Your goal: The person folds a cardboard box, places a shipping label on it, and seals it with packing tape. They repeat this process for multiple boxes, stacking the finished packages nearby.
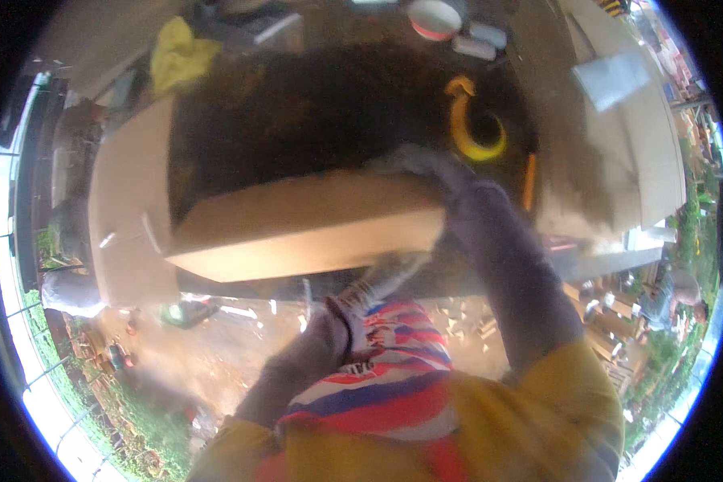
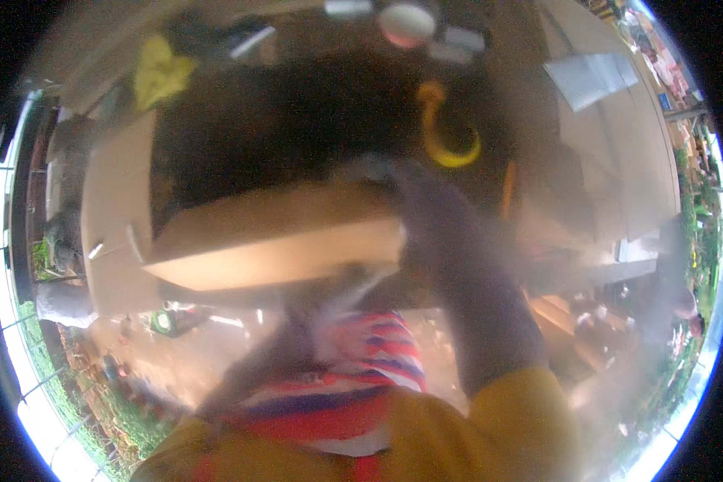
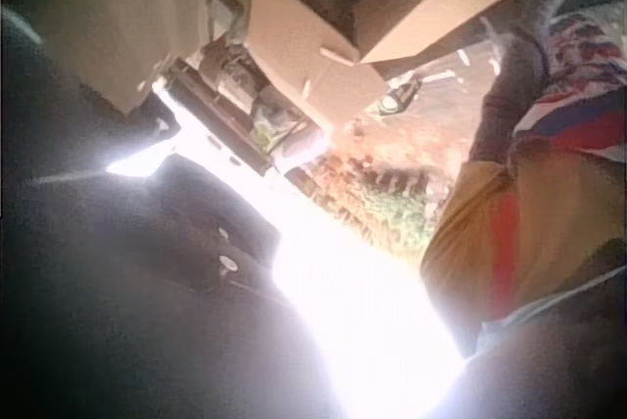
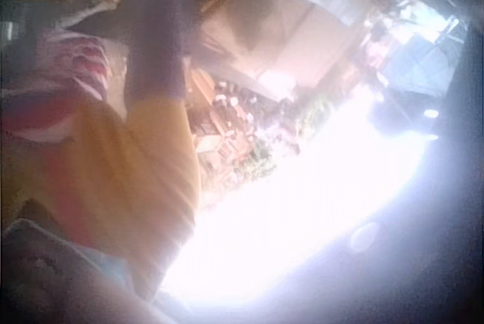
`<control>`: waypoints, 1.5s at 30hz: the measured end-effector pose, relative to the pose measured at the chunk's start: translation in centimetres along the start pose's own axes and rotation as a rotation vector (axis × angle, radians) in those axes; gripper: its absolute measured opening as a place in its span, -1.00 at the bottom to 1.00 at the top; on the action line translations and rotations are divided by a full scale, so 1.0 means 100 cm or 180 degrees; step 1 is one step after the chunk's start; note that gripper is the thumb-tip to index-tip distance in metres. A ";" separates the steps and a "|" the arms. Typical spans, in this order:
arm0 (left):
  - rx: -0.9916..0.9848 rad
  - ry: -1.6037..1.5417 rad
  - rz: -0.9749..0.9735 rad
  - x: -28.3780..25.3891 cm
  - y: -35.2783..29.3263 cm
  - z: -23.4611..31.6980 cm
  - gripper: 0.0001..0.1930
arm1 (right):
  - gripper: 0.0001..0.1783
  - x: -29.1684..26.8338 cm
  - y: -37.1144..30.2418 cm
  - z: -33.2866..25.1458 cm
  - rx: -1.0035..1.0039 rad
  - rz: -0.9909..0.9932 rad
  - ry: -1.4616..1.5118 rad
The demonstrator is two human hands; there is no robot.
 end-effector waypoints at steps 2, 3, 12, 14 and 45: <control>-0.0130 -0.1591 0.0902 -0.024 -0.020 -0.027 -0.68 | -0.45 -0.014 -0.017 -0.002 0.0053 0.0524 -0.0024; -0.0450 -0.2247 0.1252 -0.041 -0.038 -0.050 -0.69 | -0.44 -0.018 -0.029 -0.003 0.0135 0.0852 -0.0001; -0.1885 0.0724 0.1052 -0.323 -0.130 -0.142 -0.55 | -0.35 0.176 -0.038 -0.126 0.0032 0.1893 0.1797; -0.1653 0.1798 0.1196 -0.370 -0.113 -0.171 -0.43 | -0.32 0.215 -0.020 -0.144 -0.0007 0.1685 0.2164; -0.0671 0.1439 -0.0418 -0.196 -0.034 -0.011 -0.26 | -0.35 -0.058 -0.288 0.200 0.3269 0.4321 0.0723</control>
Point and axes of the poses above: each hand's wrist, its own y-axis towards the middle knuckle, its own x-axis out of the palm, z = x × y, the point moved 10 cm from there along y, towards the middle knuckle, and after that the axes turned 1 degree about x, right-handed, at the moved point
